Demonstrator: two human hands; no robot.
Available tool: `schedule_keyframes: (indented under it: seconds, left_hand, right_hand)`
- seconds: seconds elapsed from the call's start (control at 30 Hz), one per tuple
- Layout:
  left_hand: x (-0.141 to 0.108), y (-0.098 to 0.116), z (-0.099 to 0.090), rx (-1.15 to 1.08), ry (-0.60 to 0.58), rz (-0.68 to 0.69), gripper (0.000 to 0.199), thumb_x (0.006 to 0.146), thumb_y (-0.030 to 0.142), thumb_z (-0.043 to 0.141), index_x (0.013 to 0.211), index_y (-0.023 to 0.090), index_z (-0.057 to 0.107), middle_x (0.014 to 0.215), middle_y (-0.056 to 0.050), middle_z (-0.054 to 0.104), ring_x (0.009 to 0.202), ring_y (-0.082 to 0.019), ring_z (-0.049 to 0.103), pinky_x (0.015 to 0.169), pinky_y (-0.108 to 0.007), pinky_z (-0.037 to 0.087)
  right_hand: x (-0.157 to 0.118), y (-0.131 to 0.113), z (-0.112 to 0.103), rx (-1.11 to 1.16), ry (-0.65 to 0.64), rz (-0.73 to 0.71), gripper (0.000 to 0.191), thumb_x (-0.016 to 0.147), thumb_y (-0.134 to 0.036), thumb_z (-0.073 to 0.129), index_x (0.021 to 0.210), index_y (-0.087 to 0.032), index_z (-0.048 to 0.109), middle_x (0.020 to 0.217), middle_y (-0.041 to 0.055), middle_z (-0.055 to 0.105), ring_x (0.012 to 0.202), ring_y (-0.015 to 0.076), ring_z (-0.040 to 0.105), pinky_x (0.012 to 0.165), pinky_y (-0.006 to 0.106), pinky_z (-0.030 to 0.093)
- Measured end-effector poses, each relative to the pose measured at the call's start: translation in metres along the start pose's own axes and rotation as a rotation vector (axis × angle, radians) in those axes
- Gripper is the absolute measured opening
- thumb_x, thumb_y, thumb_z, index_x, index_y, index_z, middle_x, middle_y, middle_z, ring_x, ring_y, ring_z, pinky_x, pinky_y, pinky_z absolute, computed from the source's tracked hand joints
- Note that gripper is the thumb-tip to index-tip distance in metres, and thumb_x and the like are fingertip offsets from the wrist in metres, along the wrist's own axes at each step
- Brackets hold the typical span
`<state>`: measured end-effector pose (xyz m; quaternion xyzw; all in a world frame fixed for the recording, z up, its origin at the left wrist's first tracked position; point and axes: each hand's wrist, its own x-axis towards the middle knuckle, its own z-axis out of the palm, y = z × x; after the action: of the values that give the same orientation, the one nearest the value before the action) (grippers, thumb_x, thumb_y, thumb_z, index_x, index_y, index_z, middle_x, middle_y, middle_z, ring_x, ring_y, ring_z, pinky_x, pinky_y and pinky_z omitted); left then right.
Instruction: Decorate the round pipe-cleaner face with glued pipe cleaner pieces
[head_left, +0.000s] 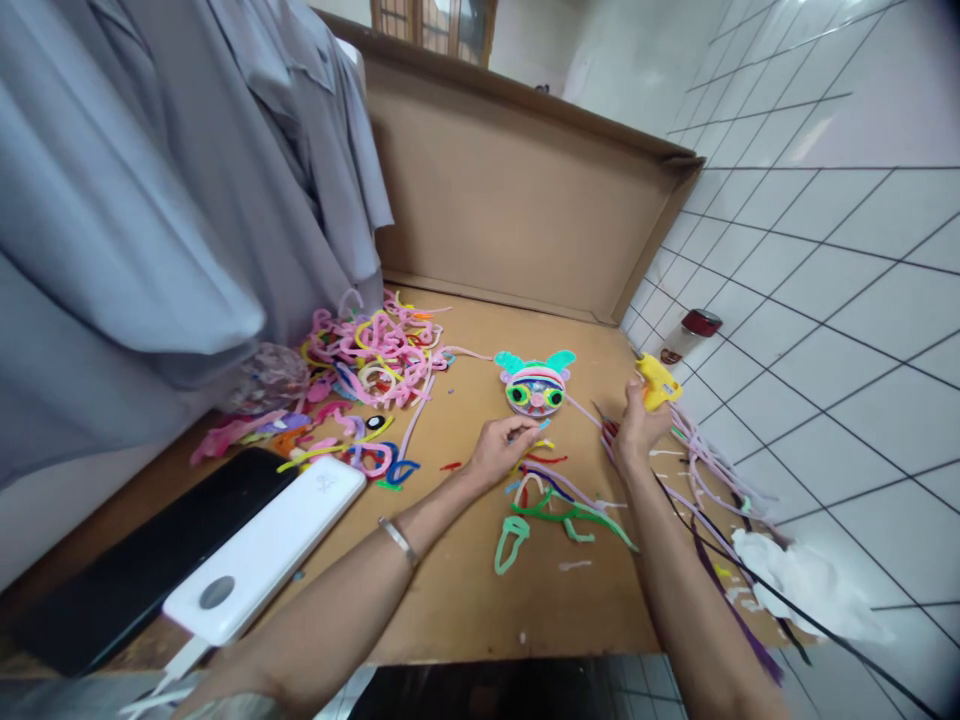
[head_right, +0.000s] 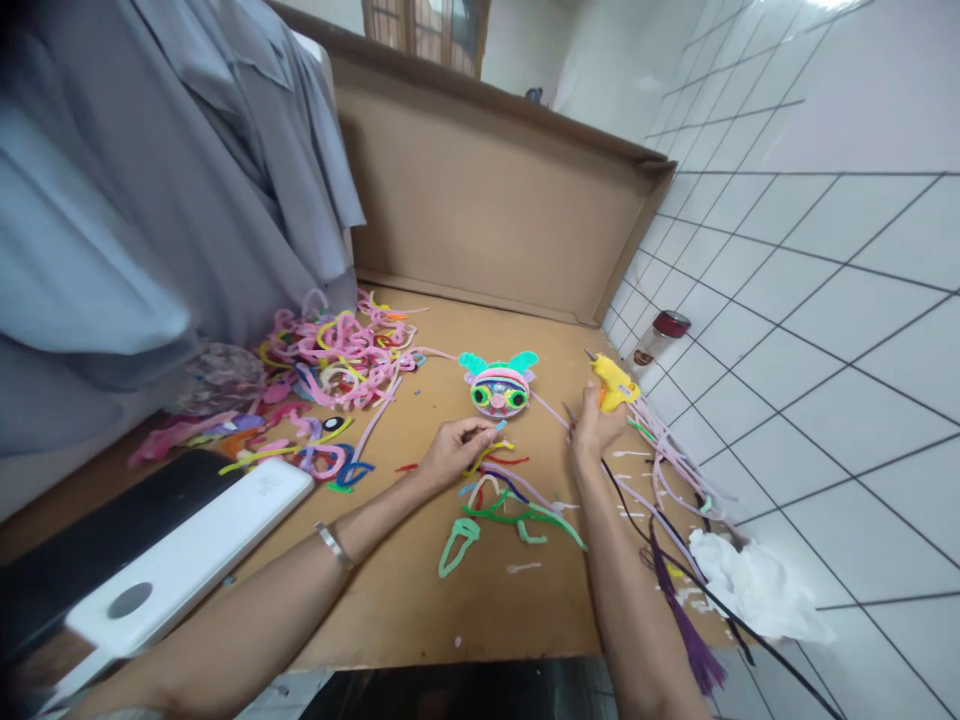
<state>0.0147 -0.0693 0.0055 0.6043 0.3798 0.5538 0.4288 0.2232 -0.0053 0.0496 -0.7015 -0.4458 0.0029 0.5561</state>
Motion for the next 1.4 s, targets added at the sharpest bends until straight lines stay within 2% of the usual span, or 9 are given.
schedule_keyframes:
  seconds: [0.07, 0.23, 0.43, 0.67, 0.87, 1.13, 1.4]
  left_hand:
    - [0.001, 0.000, 0.000, -0.055, 0.020, -0.039, 0.031, 0.079, 0.043, 0.062, 0.082, 0.013, 0.068, 0.065, -0.002, 0.063, 0.057, -0.011, 0.053, 0.055, -0.022, 0.041]
    - [0.005, 0.000, -0.003, -0.186, 0.110, -0.132, 0.036, 0.075, 0.049, 0.066, 0.082, 0.013, 0.065, 0.060, 0.001, 0.060, 0.046, -0.007, 0.045, 0.047, -0.020, 0.037]
    - [0.007, -0.002, -0.004, -0.254, 0.114, -0.157, 0.043, 0.070, 0.052, 0.070, 0.086, 0.013, 0.065, 0.059, 0.002, 0.061, 0.044, -0.006, 0.045, 0.045, -0.020, 0.035]
    - [0.007, -0.004, -0.003, -0.283, 0.118, -0.165, 0.046, 0.066, 0.054, 0.073, 0.086, 0.013, 0.065, 0.060, 0.002, 0.061, 0.045, -0.005, 0.045, 0.046, -0.020, 0.034]
    - [0.007, -0.001, -0.001, -0.336, 0.111, -0.208, 0.048, 0.063, 0.054, 0.075, 0.088, 0.014, 0.065, 0.062, 0.002, 0.063, 0.046, -0.005, 0.046, 0.048, -0.021, 0.037]
    - [0.006, -0.001, 0.000, -0.345, 0.092, -0.206, 0.045, 0.066, 0.052, 0.074, 0.087, 0.014, 0.064, 0.063, 0.001, 0.064, 0.048, -0.006, 0.047, 0.051, -0.021, 0.038]
    - [0.006, 0.000, 0.001, -0.370, 0.098, -0.204, 0.043, 0.067, 0.051, 0.075, 0.086, 0.014, 0.064, 0.062, 0.002, 0.063, 0.048, -0.006, 0.047, 0.051, -0.021, 0.037]
  right_hand:
    - [-0.022, -0.006, -0.002, 0.037, 0.088, 0.028, 0.041, 0.079, -0.054, 0.051, 0.093, -0.016, 0.056, 0.080, 0.0072, 0.064, 0.069, 0.0193, 0.057, 0.061, 0.029, 0.045]
    - [-0.052, -0.013, -0.013, 0.008, 0.026, -0.110, 0.029, 0.071, -0.048, 0.057, 0.082, -0.021, 0.051, 0.071, 0.0039, 0.060, 0.064, 0.0196, 0.055, 0.064, 0.031, 0.046]
    - [-0.053, -0.002, -0.013, -0.119, -0.005, -0.304, 0.020, 0.072, -0.042, 0.053, 0.078, -0.023, 0.049, 0.072, 0.0042, 0.058, 0.068, 0.0222, 0.056, 0.069, 0.034, 0.045]
    - [-0.055, 0.006, -0.012, -0.155, -0.026, -0.405, 0.020, 0.074, -0.037, 0.052, 0.086, -0.021, 0.052, 0.077, 0.0051, 0.059, 0.073, 0.0229, 0.057, 0.070, 0.034, 0.045]
    - [-0.063, 0.005, -0.010, -0.180, -0.049, -0.406, 0.023, 0.074, -0.038, 0.051, 0.089, -0.020, 0.053, 0.077, 0.0064, 0.061, 0.073, 0.0245, 0.059, 0.070, 0.035, 0.046]
    - [-0.063, 0.007, -0.008, -0.167, -0.044, -0.443, 0.019, 0.074, -0.037, 0.052, 0.085, -0.021, 0.053, 0.076, 0.0052, 0.062, 0.072, 0.0230, 0.060, 0.069, 0.034, 0.047]
    - [-0.061, 0.007, -0.007, -0.148, -0.075, -0.360, 0.021, 0.073, -0.038, 0.051, 0.083, -0.020, 0.055, 0.076, 0.0068, 0.062, 0.072, 0.0238, 0.060, 0.069, 0.034, 0.046]
